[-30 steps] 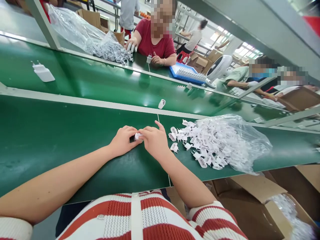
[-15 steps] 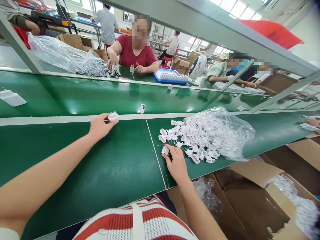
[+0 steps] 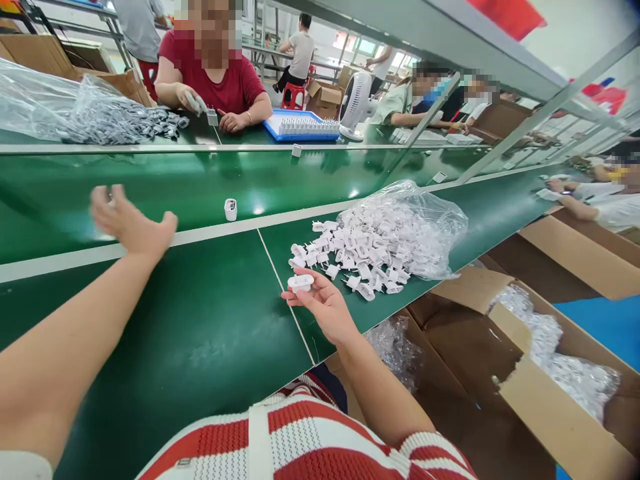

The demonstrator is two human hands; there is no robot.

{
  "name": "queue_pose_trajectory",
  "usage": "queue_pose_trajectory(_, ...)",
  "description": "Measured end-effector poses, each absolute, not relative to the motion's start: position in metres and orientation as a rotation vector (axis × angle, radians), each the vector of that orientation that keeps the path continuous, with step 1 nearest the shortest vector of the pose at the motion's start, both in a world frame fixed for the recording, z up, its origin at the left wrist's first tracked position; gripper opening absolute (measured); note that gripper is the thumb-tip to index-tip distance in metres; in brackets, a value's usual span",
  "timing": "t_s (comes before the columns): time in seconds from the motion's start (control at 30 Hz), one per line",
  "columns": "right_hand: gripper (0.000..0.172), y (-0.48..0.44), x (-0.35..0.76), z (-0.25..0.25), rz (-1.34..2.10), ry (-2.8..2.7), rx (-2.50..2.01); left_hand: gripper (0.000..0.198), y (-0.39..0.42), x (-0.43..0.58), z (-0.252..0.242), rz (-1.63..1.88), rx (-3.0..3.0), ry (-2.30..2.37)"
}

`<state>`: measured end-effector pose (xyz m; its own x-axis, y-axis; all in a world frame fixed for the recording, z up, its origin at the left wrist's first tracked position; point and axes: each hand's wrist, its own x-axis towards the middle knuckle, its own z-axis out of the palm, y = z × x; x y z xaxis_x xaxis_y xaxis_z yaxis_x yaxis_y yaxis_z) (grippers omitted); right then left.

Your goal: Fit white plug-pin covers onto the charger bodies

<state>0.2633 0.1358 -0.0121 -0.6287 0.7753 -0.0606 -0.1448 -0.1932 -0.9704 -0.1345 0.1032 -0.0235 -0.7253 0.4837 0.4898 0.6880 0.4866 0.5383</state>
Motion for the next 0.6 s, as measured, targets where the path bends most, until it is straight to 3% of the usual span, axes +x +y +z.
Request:
queue_pose_trajectory(0.07, 0.050, 0.134, 0.258, -0.012, 1.862, -1.456, -0.749, 0.108, 0.127, -0.104, -0.029, -1.041, -1.274, -2.463)
queue_pose_trajectory(0.17, 0.050, 0.131, 0.252, -0.010, 1.788, -1.499, -0.748, 0.118, 0.165, -0.073, -0.037, -1.000, -1.354, -2.703)
queue_pose_trajectory(0.33, 0.035, 0.130, 0.253, -0.004, 1.717, -1.671, -0.705, 0.052, 0.183, -0.069, -0.035, -1.099, -1.333, -2.770)
queue_pose_trajectory(0.47, 0.032, 0.140, 0.247, -0.001, 1.687, -1.683, -0.703, 0.044, 0.145, -0.059, -0.027, -1.200, -1.432, -2.664)
queue_pose_trajectory(0.6, 0.035, 0.154, 0.222, 0.008, 1.881, -1.649, -0.637, 0.040, 0.074, -0.028, -0.023, -1.268, -1.717, -2.535)
